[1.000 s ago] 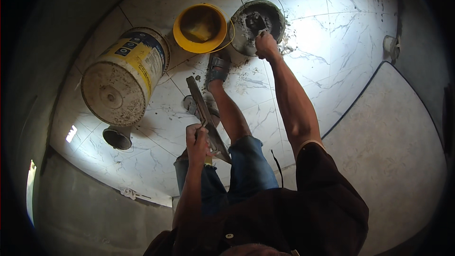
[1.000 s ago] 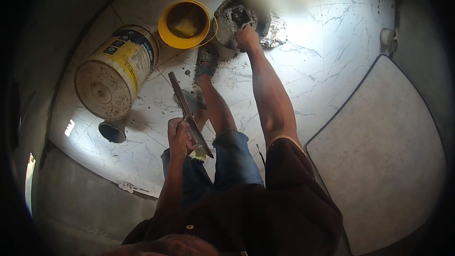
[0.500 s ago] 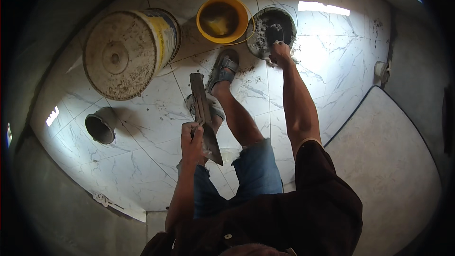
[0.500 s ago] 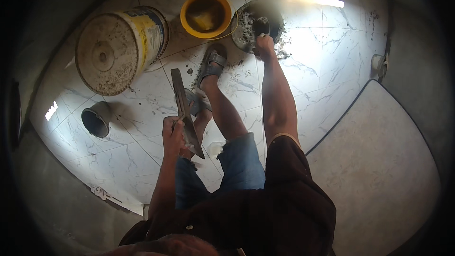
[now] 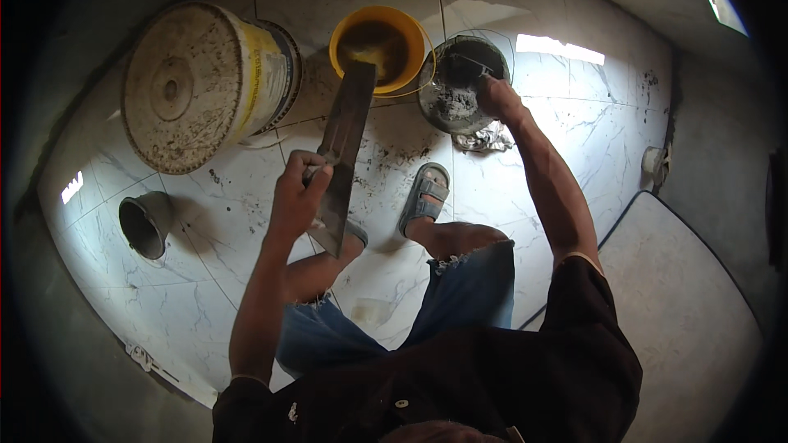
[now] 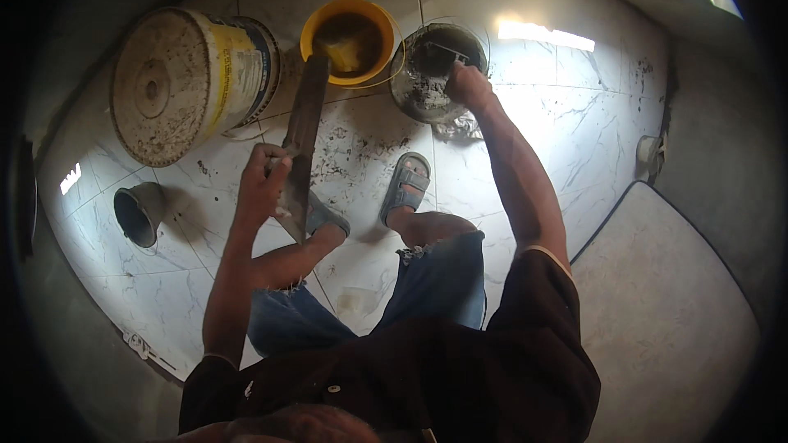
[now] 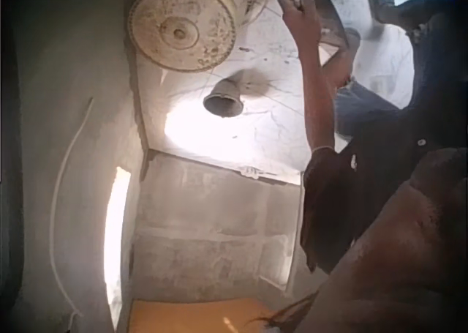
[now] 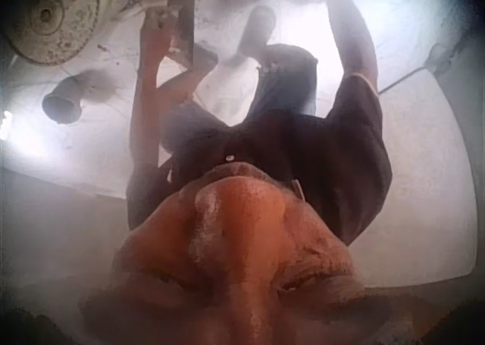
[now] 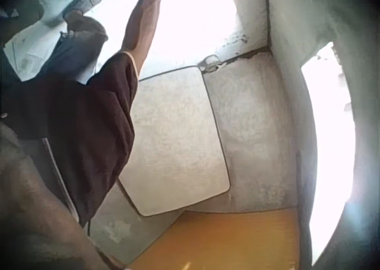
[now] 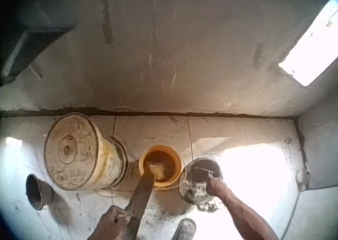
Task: The person cleans a bucket lid with sandpaper, mixes cement mortar in a bucket using a trowel, loads the mortar onto a float, and applies it to a ceiling patch.
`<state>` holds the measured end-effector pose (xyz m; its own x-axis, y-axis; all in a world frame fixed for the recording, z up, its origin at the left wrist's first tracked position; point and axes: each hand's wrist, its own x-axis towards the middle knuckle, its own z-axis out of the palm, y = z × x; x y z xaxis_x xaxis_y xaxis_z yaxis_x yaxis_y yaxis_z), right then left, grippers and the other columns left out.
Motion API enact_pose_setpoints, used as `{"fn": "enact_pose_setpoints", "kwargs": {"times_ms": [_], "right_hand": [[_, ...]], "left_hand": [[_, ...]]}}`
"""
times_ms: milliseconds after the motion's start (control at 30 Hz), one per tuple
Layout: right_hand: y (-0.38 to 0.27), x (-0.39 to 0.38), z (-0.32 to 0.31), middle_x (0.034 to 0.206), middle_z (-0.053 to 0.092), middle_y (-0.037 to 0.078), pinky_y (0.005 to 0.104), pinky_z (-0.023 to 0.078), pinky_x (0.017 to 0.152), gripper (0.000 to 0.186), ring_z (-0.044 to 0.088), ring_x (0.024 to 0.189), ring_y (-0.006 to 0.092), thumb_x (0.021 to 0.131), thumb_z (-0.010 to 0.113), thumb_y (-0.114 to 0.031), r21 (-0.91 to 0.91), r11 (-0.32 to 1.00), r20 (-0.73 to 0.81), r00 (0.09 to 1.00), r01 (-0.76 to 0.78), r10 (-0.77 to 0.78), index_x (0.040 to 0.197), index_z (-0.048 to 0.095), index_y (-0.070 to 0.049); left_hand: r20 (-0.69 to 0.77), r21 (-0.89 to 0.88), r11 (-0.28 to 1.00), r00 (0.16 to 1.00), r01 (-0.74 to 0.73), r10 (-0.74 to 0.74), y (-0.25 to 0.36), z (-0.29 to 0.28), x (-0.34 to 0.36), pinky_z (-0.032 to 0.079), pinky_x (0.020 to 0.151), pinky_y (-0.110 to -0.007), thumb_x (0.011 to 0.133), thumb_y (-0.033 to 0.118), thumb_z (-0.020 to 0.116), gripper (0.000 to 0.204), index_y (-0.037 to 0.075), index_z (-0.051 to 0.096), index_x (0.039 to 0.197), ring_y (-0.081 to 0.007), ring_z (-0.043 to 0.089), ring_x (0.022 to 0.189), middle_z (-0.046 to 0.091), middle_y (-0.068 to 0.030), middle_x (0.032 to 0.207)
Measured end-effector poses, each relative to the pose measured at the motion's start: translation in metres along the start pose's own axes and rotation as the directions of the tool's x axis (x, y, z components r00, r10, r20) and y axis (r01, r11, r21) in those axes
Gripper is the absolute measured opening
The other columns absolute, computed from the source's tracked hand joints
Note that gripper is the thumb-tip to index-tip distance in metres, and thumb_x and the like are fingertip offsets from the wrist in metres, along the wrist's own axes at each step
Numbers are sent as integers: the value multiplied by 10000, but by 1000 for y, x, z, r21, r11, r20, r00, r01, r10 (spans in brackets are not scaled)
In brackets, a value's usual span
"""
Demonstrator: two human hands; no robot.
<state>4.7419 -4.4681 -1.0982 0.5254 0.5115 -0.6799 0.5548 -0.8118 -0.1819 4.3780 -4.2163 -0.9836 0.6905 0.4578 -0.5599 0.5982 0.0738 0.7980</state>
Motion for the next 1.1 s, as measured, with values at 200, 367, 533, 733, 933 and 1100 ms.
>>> {"fn": "enact_pose_setpoints", "kwargs": {"times_ms": [200, 367, 533, 733, 933, 1100], "right_hand": [[40, -57, 63, 874, 606, 295, 484, 510, 530, 516, 624, 606, 414, 903, 416, -98, -332, 923, -67, 971, 195, -230, 1418, 384, -94], [74, -16, 138, 927, 610, 277, 431, 553, 521, 431, 671, 660, 346, 910, 451, -55, -504, 817, -35, 938, 281, -345, 1337, 445, -2], [106, 10, 126, 1117, 693, 102, 391, 546, 864, 353, 691, 921, 283, 967, 457, -149, 14, 969, 46, 968, 245, -245, 1301, 571, -127], [100, -53, 111, 1010, 708, 155, 394, 560, 714, 434, 698, 801, 266, 875, 552, -5, -288, 821, -96, 838, 493, -537, 1288, 597, -130], [74, -28, 207, 1011, 671, 206, 427, 554, 650, 415, 677, 725, 327, 922, 468, -71, -451, 841, -36, 935, 300, -353, 1332, 521, -104], [87, -57, 185, 1096, 675, 186, 393, 564, 690, 433, 698, 745, 278, 874, 567, -38, -28, 927, -11, 927, 374, -374, 1305, 569, -84]], "left_hand": [[-48, 57, 979, 979, -193, 196, -53, 58, 98, 406, 650, -273, 920, 221, 619, 218, 40, 548, 1019, -89, 451, 704, 554, -6, 846], [-108, 127, 942, 940, -310, 324, -98, 106, 141, 390, 703, -252, 923, 208, 608, 199, 45, 559, 1024, -78, 436, 755, 553, 0, 883], [-96, 223, 873, 881, -434, 463, -125, 120, 137, 394, 674, -259, 924, 219, 617, 206, 41, 565, 1014, -76, 431, 718, 554, 7, 841], [-114, 121, 951, 948, -284, 298, -144, 101, 109, 402, 673, -263, 930, 239, 620, 217, 46, 568, 1013, -74, 456, 727, 567, 1, 845], [-122, 164, 921, 919, -354, 375, -158, 97, 75, 436, 772, -305, 933, 265, 618, 247, 45, 565, 1031, -127, 531, 843, 602, -50, 948], [-105, 135, 938, 937, -318, 333, -181, 86, 44, 441, 837, -331, 932, 265, 614, 255, 43, 564, 1047, -162, 560, 915, 619, -70, 1006]]}}
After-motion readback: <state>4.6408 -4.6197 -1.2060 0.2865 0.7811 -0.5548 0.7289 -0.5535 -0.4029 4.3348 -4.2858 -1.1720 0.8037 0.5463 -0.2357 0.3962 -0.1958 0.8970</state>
